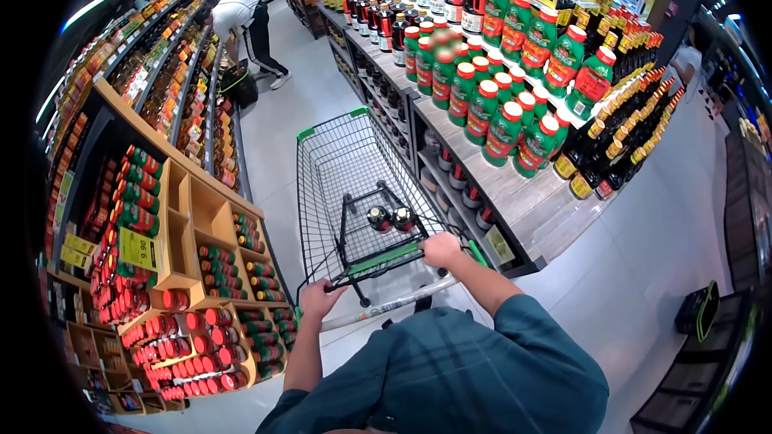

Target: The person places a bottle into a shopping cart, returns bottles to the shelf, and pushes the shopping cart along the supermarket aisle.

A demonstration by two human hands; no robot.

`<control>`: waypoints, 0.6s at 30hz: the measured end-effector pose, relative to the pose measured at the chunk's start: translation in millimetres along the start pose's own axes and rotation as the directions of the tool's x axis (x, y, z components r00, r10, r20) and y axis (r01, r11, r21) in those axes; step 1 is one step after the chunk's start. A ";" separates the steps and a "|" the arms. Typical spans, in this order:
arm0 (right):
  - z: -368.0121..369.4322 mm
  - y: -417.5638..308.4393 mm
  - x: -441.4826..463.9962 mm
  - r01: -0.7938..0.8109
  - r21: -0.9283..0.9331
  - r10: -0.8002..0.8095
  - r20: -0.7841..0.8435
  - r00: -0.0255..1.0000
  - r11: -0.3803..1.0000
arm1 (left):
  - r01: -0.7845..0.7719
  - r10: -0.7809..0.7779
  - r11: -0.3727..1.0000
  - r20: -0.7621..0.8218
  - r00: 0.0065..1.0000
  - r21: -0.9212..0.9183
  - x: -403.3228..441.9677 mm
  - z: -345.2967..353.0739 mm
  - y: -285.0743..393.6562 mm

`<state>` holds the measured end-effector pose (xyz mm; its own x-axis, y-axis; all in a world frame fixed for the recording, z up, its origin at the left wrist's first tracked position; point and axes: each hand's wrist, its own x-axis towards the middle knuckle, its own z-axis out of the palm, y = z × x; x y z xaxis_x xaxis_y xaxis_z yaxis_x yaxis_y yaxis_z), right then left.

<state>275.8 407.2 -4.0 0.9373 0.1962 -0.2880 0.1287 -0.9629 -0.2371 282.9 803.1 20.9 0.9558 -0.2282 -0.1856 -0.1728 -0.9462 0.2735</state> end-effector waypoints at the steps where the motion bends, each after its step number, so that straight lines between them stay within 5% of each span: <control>1: -1.9 -0.3 5.5 0.004 -0.006 -0.004 0.009 1.000 1.000 | -0.001 0.001 1.000 -0.013 1.000 0.007 4.2 -0.8 -2.1; 18: -2.5 2.4 49.9 0.056 -0.014 -0.057 -0.095 0.994 0.998 | -0.016 0.016 1.000 -0.015 1.000 -0.015 50.5 -15.0 -19.0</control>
<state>323.7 414.2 -16.6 0.9549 0.2327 -0.1844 0.1858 -0.9528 -0.2400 338.1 813.0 20.5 0.9564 -0.2395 -0.1670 -0.1843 -0.9389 0.2906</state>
